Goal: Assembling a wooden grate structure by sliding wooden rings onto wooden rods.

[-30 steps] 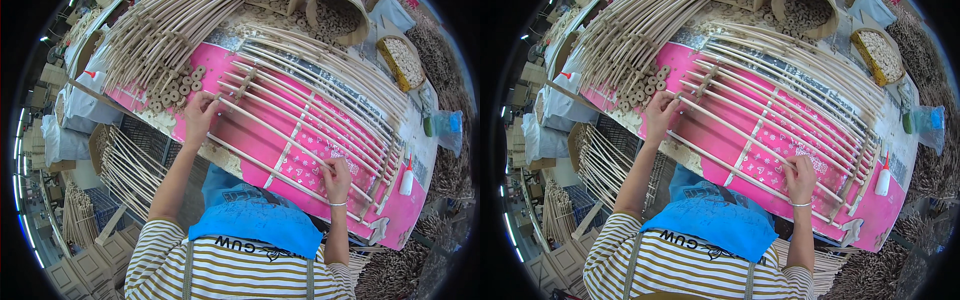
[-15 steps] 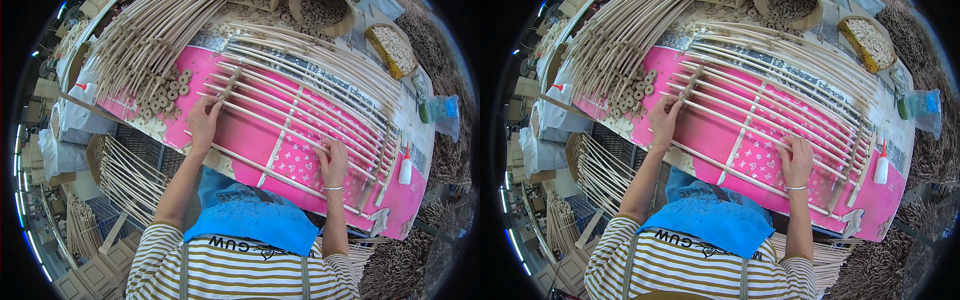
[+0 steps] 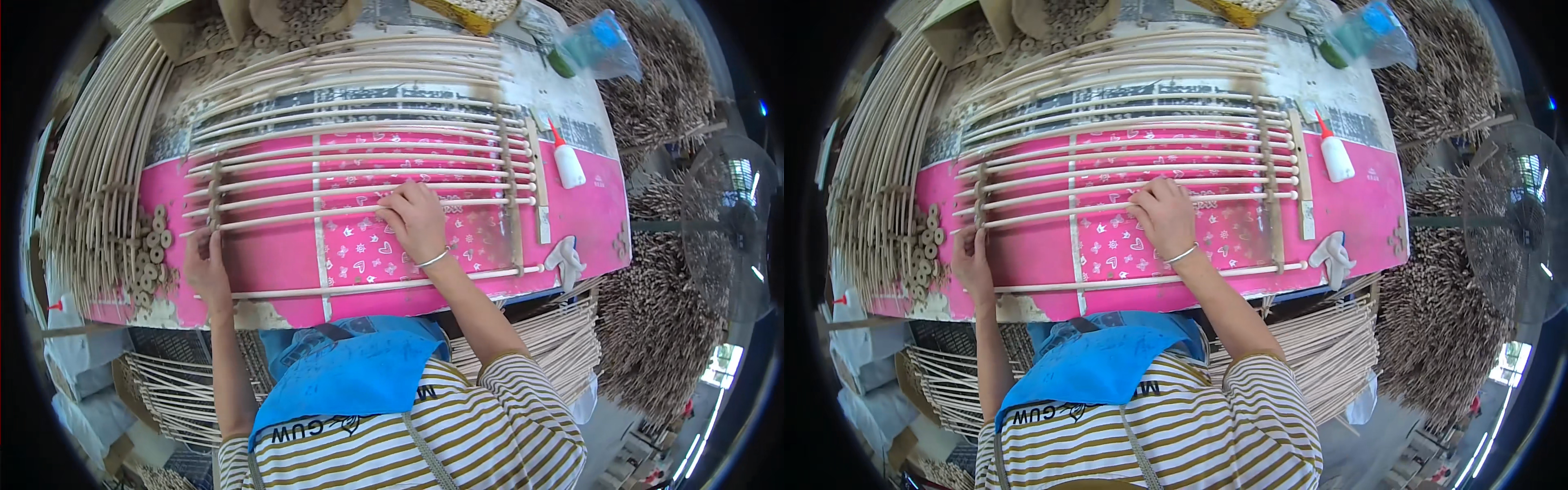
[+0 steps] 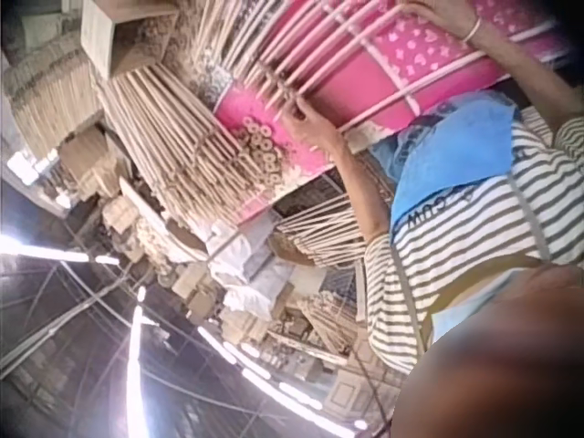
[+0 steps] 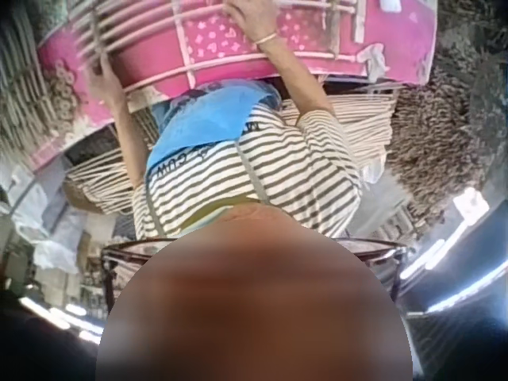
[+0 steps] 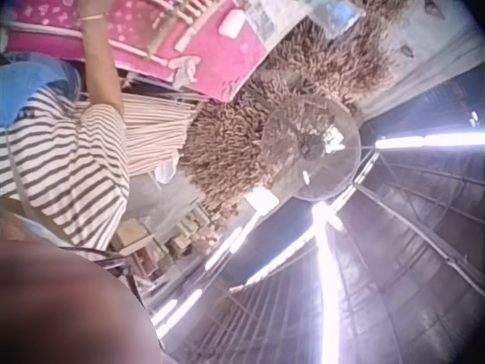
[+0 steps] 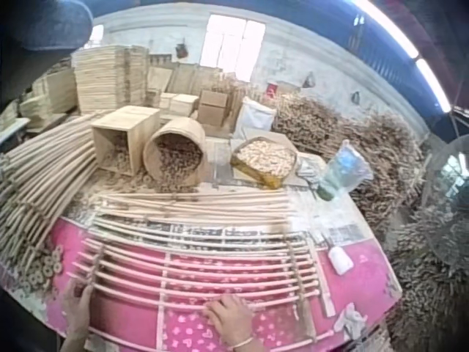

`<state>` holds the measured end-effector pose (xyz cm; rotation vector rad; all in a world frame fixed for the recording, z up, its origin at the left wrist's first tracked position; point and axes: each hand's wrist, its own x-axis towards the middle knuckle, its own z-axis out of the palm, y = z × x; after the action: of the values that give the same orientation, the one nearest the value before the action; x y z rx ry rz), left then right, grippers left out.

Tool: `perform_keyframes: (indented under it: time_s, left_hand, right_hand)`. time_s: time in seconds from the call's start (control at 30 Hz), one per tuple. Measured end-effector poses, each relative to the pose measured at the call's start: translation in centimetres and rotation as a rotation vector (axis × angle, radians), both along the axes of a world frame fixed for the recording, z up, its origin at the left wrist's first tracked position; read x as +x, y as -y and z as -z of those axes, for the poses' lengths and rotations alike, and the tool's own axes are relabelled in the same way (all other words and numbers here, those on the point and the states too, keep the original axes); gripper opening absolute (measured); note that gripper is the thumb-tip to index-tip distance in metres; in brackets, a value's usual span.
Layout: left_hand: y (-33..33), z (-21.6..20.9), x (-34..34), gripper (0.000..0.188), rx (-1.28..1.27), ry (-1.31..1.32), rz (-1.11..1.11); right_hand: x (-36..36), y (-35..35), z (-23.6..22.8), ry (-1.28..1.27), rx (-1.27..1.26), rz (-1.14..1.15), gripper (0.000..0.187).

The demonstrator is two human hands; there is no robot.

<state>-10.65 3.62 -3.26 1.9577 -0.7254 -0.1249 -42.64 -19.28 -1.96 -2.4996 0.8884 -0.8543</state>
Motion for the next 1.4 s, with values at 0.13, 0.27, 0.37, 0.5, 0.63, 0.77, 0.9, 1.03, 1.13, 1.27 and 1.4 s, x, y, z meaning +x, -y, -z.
perform_keyframes:
  time_s: [0.13,0.27,0.37,0.5,0.63,0.77,0.9,1.03,1.13,1.27,1.4]
  left_hand:
    - [0.7,-0.8,-0.7,0.014,0.036,-0.011,-0.001]
    - [0.0,-1.4,-0.5,0.014,0.047,0.02,-0.005]
    - [-1.6,-2.0,-0.3,0.015,-0.028,0.023,0.02]
    - [-2.3,-3.0,1.1,0.017,0.009,0.157,-0.079]
    - [-7.3,-2.7,5.5,0.016,0.04,0.125,-0.208]
    - [-10.0,-3.6,6.9,0.016,0.039,0.086,-0.218]
    - [-10.3,-4.7,7.0,0.017,0.204,0.161,-0.202]
    - [-10.1,-4.2,7.7,0.018,0.225,0.245,-0.181]
    - [-9.8,-3.8,8.1,0.021,0.243,0.254,-0.183]
    - [-8.3,-4.7,9.0,0.027,0.301,0.338,-0.156]
    - [-6.0,-4.7,9.8,0.029,0.479,0.544,-0.043]
  right_hand:
    - [-0.1,0.0,-0.3,0.042,-0.036,0.002,0.016]
    - [0.3,-0.1,-0.3,0.045,-0.043,-0.012,0.017]
    - [0.7,-1.1,-2.1,0.115,-0.084,-0.009,0.018]
    - [-5.3,-3.9,-4.4,-0.171,0.261,-0.187,0.027]
    - [-7.5,-6.4,-4.4,-0.215,0.186,-0.303,0.033]
    - [-7.3,-7.2,-3.6,-0.226,0.211,-0.277,0.03]
    - [-6.8,-7.6,-2.6,-0.165,0.256,-0.224,0.021]
    - [-6.0,-7.4,-2.6,-0.119,0.242,-0.17,0.019]
    - [-5.2,-6.9,-2.3,-0.088,0.234,-0.143,0.019]
    - [-4.7,-6.0,-2.6,-0.034,0.227,-0.13,0.015]
    - [-4.7,-5.2,-2.5,-0.01,0.278,-0.103,0.013]
